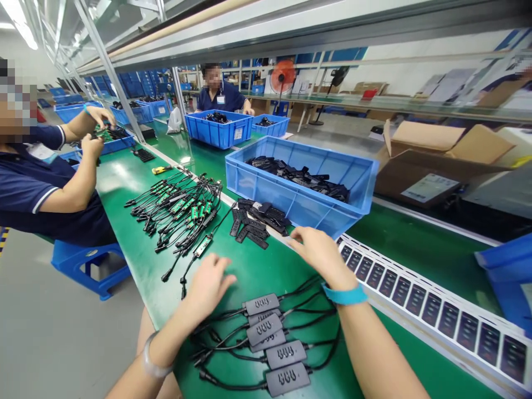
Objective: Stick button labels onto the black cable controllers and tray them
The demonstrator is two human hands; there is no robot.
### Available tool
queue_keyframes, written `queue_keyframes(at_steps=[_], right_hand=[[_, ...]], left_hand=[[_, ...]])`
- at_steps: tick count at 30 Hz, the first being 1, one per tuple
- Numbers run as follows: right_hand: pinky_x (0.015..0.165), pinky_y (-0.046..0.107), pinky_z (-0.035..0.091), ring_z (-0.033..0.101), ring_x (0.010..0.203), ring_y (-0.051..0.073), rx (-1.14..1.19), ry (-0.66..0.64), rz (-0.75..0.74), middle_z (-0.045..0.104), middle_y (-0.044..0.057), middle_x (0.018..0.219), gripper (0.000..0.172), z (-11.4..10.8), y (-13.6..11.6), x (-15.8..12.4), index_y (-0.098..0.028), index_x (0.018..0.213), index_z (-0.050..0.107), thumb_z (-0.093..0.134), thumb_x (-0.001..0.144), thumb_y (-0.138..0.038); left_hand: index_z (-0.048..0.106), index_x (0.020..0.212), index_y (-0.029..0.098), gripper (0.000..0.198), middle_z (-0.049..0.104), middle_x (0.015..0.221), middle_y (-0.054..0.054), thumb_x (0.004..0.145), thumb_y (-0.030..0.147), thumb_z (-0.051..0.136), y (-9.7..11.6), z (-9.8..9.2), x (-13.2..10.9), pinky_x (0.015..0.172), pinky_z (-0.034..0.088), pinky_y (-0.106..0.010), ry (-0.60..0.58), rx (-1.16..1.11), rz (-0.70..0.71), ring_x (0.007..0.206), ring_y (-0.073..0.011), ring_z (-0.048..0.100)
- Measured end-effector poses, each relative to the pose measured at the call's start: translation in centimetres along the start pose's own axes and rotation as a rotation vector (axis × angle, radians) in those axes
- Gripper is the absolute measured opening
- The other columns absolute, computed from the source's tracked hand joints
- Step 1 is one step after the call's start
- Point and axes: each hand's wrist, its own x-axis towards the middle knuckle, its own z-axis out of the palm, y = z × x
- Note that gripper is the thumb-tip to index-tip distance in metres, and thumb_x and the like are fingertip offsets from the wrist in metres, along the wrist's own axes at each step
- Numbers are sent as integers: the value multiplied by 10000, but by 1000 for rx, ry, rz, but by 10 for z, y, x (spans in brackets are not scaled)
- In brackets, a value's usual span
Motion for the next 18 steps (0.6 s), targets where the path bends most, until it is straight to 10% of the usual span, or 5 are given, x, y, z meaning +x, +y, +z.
queue_keyframes(at_steps=[5, 18], right_hand=[[745, 290, 468, 643, 985, 236, 26, -3, -167, 682, 90, 1052, 118, 34, -51, 31, -182, 996, 637, 589, 896, -223], [812, 345, 498, 600, 1029, 267, 205, 171, -115, 631, 151, 1074, 205, 52, -43, 37, -146, 1039, 582, 391, 971, -178]], left_hand=[[522, 1121, 61, 291, 503, 1132, -221, 870, 196, 578, -37, -4, 28, 846, 476, -485, 198, 122, -317, 1057, -373, 560], [458, 1019, 193, 319, 587, 772, -7, 879, 480, 465, -48, -2, 24, 508, 420, -242, 122, -793, -236, 546, -119, 527]])
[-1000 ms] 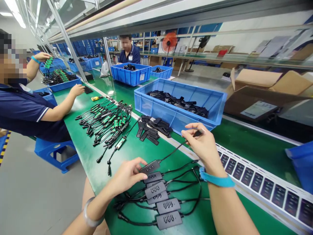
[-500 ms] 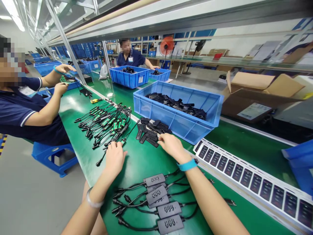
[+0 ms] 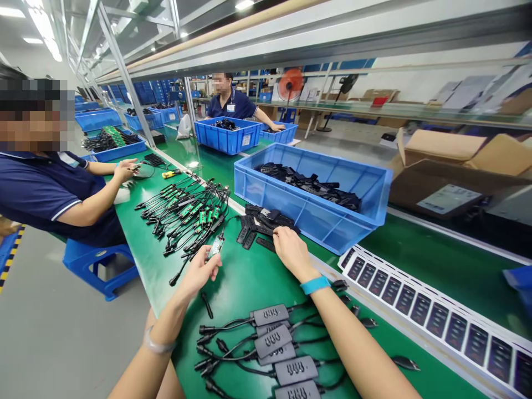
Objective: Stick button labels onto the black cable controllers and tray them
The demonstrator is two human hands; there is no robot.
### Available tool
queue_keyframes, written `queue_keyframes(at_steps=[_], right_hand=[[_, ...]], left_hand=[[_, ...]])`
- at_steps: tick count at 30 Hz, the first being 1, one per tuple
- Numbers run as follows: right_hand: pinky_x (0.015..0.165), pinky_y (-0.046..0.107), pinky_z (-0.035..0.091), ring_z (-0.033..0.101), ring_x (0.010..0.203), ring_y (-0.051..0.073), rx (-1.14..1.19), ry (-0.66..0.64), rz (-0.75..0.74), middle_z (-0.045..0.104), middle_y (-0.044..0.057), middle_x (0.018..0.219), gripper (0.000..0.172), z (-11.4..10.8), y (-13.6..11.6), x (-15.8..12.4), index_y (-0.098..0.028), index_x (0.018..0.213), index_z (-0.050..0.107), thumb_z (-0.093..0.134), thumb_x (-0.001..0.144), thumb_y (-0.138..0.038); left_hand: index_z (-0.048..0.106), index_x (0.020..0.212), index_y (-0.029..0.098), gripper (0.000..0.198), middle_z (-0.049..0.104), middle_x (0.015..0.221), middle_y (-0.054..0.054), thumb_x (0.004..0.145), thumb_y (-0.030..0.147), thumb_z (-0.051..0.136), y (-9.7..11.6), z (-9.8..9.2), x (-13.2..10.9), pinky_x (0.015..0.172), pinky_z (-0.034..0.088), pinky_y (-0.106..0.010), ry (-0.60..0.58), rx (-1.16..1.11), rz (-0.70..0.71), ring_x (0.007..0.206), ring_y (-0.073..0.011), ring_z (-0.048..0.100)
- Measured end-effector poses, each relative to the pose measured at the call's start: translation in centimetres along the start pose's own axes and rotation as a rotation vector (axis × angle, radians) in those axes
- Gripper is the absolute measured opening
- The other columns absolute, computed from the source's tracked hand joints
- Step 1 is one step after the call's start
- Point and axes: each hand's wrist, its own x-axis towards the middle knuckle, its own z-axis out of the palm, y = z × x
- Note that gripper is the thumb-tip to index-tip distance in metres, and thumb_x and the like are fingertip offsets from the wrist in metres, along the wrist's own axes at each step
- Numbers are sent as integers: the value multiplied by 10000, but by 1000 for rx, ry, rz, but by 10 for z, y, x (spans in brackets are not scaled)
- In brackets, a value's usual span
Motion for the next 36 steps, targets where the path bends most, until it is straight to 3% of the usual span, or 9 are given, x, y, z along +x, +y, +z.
queue_keyframes(at_steps=[3, 6, 8, 10, 15, 23, 28, 32, 36], right_hand=[[717, 292, 521, 642, 781, 174, 172, 42, 2, 633, 85, 947, 295, -17, -6, -11, -158, 1129, 540, 279, 1006, -216], [518, 243, 480, 543, 533, 105, 672, 19, -35, 555, 10, 812, 293, -35, -18, -25, -192, 1146, 555, 348, 989, -328], [455, 227, 438, 505, 526, 99, 1013, 14, -46, 512, -11, 785, 276, -46, -28, -35, -208, 1107, 573, 518, 910, -394], [453, 216, 423, 507, 575, 110, 1161, 17, -37, 505, -17, 754, 269, -53, -37, -42, -205, 991, 593, 652, 818, -402], [509, 237, 427, 511, 629, 130, 1166, -2, -48, 546, -7, 695, 212, -61, -51, -50, -186, 810, 623, 724, 762, -366], [535, 256, 428, 523, 634, 136, 1211, -36, -58, 560, -8, 707, 214, -61, -50, -50, -188, 824, 632, 730, 758, -366], [555, 255, 440, 523, 651, 133, 1220, -32, -40, 528, -16, 720, 235, -59, -53, -52, -197, 806, 608, 750, 737, -372], [511, 246, 434, 523, 602, 110, 1334, -147, 15, 527, -18, 814, 376, -61, -55, -52, -223, 958, 559, 734, 738, -473], [554, 262, 428, 492, 625, 122, 1292, -243, -68, 570, 15, 811, 436, -61, -57, -54, -191, 1013, 621, 599, 825, -584]], left_hand=[[431, 1107, 181, 429, 637, 882, -51, 857, 519, 517, 14, 5, -10, 481, 391, -212, -63, -242, 1, 542, -82, 507], [451, 1160, 177, 551, 677, 996, -103, 753, 421, 732, 31, 11, -20, 548, 461, -222, -147, -573, -37, 630, -101, 597], [478, 1194, 174, 634, 697, 993, -101, 684, 331, 820, 40, 16, -25, 636, 527, -263, -203, -709, -65, 712, -150, 669], [535, 1205, 153, 647, 710, 956, -86, 656, 285, 849, 47, 21, -30, 717, 560, -304, -263, -712, -72, 775, -189, 704], [678, 1124, 131, 513, 714, 972, -72, 659, 257, 853, 58, 28, -40, 768, 554, -280, -387, -660, -74, 857, -201, 713], [716, 1041, 145, 424, 699, 907, -29, 656, 253, 857, 65, 33, -49, 737, 521, -236, -367, -614, -14, 804, -155, 684], [691, 1084, 141, 483, 697, 953, -47, 655, 296, 852, 67, 35, -51, 738, 533, -257, -348, -568, 3, 810, -171, 684], [652, 1122, 127, 398, 697, 1014, -90, 825, 390, 688, 67, 35, -57, 762, 561, -313, -302, -393, 120, 830, -200, 696], [604, 1143, 151, 305, 726, 930, -79, 946, 357, 493, 69, 33, -62, 719, 549, -286, -239, -115, 278, 771, -180, 698]])
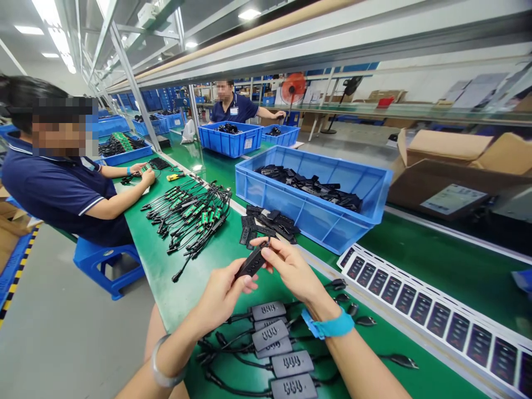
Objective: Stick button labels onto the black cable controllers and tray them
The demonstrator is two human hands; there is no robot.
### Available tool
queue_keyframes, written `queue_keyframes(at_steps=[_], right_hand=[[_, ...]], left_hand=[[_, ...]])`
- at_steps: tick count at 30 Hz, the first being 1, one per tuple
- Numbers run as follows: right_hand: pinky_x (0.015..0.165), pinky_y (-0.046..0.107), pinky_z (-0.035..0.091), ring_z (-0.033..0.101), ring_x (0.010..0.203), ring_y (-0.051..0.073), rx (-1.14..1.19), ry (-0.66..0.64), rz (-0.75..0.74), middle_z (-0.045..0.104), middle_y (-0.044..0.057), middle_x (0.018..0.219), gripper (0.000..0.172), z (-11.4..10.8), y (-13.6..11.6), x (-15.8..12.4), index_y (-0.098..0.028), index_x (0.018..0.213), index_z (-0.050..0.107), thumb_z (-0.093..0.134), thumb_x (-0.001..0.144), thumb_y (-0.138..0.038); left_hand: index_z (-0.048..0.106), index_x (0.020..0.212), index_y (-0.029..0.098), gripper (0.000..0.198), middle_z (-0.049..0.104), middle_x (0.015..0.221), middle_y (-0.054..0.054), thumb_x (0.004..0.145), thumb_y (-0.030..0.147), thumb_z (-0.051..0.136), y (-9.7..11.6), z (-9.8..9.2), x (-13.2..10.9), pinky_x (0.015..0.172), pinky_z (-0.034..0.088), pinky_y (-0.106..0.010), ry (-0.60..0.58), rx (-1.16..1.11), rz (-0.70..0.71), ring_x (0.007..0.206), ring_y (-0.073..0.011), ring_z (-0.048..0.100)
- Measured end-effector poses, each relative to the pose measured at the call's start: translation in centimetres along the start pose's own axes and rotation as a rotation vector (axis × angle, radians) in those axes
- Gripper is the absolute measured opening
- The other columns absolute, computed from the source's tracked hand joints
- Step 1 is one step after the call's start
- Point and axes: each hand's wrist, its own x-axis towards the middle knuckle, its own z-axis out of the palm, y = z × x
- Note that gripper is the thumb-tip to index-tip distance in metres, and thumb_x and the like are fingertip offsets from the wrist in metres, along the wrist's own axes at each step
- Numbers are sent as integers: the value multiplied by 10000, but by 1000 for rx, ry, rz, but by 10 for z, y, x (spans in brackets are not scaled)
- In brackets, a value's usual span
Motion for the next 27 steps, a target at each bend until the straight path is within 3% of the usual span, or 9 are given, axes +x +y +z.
queue_keyframes(at_steps=[4, 9, 12, 14, 18, 20, 23, 25, 27], right_hand=[[527, 255, 372, 421, 573, 116, -73, 117, -59, 519, -11, 686, 416, 5, 2, -3, -186, 922, 649, 561, 850, -586], [477, 234, 306, 385, 547, 92, 140, 141, -19, 623, 25, 807, 387, -2, -7, -2, -196, 921, 649, 696, 738, -533], [423, 214, 206, 296, 481, 68, 385, 360, -9, 600, 1, 753, 395, -23, -18, 0, -214, 892, 599, 720, 680, -524], [412, 211, 177, 275, 449, 67, 384, 516, -34, 514, -47, 628, 371, -43, -26, 0, -227, 842, 558, 730, 658, -499], [441, 236, 276, 387, 440, 101, -188, 659, -55, 448, -73, 484, 297, -88, -35, -12, -230, 798, 578, 747, 664, -434], [457, 256, 321, 455, 454, 124, -555, 497, 90, 497, -49, 468, 279, -109, -35, -22, -215, 733, 612, 750, 663, -447], [486, 273, 396, 578, 532, 169, -839, 158, 333, 637, -7, 584, 316, -137, -27, -33, -210, 810, 664, 797, 596, -400], [506, 285, 423, 632, 606, 205, -1014, 144, 374, 695, 22, 697, 409, -147, -16, -34, -209, 941, 672, 803, 587, -366], [515, 297, 418, 651, 654, 231, -1217, 219, 335, 712, 48, 752, 339, -146, -3, -26, -206, 966, 673, 748, 678, -370]], left_hand=[[609, 994, 169, 232, 703, 720, -32, 960, 337, 452, 2, 1, 1, 618, 510, -244, 30, 145, -9, 624, -157, 666], [642, 1055, 179, 285, 633, 837, -31, 941, 388, 485, 13, -10, 3, 587, 477, -232, -8, 107, -30, 626, -133, 605], [664, 1046, 177, 316, 520, 776, 1, 913, 435, 539, 19, -18, -3, 516, 406, -212, -127, 78, -83, 599, -110, 496], [629, 1092, 177, 340, 486, 718, 29, 881, 441, 596, 18, -16, -10, 491, 365, -202, -205, 15, -142, 574, -100, 442], [558, 1104, 197, 382, 532, 715, 46, 812, 403, 692, 4, 8, -26, 478, 386, -202, -343, -70, -288, 531, -99, 502], [569, 1061, 208, 342, 563, 776, 34, 800, 374, 714, -3, 22, -33, 514, 426, -216, -371, 14, -300, 555, -108, 549], [608, 1001, 218, 294, 595, 933, -14, 776, 331, 758, -8, 40, -38, 666, 481, -256, -395, 292, -193, 776, -173, 618], [617, 1039, 227, 310, 596, 1078, -58, 776, 300, 764, -6, 48, -41, 743, 501, -305, -447, 497, -196, 904, -231, 632], [610, 1104, 223, 353, 581, 1178, -101, 790, 305, 751, -2, 52, -41, 754, 517, -368, -512, 695, -259, 923, -284, 653]])
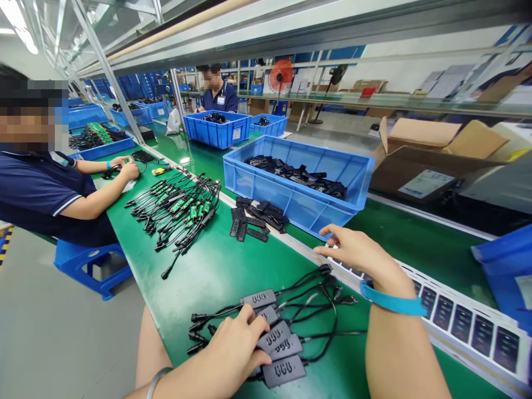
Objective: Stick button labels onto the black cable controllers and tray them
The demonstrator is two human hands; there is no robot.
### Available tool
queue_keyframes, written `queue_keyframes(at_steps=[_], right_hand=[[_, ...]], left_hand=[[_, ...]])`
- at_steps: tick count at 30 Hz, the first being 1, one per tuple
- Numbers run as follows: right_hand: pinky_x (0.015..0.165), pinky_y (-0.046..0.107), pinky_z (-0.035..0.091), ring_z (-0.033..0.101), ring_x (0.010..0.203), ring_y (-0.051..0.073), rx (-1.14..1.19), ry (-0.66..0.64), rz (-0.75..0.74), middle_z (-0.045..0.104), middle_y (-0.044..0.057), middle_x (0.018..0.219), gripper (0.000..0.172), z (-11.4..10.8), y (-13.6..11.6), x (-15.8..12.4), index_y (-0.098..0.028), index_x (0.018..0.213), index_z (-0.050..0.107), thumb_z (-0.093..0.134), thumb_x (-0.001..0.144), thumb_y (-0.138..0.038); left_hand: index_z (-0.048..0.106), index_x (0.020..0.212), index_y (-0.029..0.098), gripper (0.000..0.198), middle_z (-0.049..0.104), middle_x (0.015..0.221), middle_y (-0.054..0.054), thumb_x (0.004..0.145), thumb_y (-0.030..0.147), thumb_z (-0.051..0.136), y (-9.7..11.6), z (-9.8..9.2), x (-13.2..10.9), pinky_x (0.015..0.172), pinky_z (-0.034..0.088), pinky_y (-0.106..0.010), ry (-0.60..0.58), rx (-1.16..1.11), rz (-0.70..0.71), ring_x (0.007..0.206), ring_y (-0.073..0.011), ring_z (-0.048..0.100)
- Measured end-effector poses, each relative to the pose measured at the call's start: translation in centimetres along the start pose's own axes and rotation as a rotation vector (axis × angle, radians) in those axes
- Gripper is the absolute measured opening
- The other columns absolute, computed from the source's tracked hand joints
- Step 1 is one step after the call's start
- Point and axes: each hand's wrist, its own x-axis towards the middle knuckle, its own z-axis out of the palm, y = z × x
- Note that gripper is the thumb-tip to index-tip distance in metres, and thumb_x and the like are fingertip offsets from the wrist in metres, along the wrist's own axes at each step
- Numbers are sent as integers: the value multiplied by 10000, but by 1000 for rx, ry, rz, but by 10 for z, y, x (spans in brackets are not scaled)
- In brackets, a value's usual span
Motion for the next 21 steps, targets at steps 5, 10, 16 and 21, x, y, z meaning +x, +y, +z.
queue_keyframes(at_steps=[5, 10, 16, 21], right_hand=[[757, 325, 496, 670, 865, 223, -42, 77, -317, 724, 69, 917, 167, 60, -39, 28, -204, 898, 693, 530, 899, -243], [921, 433, 502, 575, 1139, 299, -59, 115, -464, 638, 149, 1206, 303, 117, -68, 37, -184, 1163, 651, 544, 881, -168], [889, 437, 505, 616, 1001, 306, -115, 104, -548, 680, 137, 1012, 174, 121, -72, 32, -177, 965, 697, 554, 876, -135], [761, 368, 510, 655, 865, 278, -83, 111, -492, 684, 121, 834, 188, 115, -73, 30, -176, 907, 688, 520, 871, -101]], left_hand=[[620, 1084, 220, 306, 629, 1023, -80, 904, 463, 578, -15, -19, 10, 704, 506, -334, 175, 191, 14, 835, -256, 661], [577, 1190, 169, 285, 590, 1064, -138, 916, 229, 527, -79, -74, 56, 799, 461, -358, 637, 223, -201, 984, -289, 585], [610, 1094, 141, 254, 565, 1129, -189, 841, 152, 598, -135, -118, 105, 918, 395, -439, 874, 46, -292, 1109, -347, 503], [606, 895, 176, 52, 630, 1034, -141, 858, 201, 582, -138, -124, 108, 851, 421, -353, 989, -293, -212, 1054, -289, 560]])
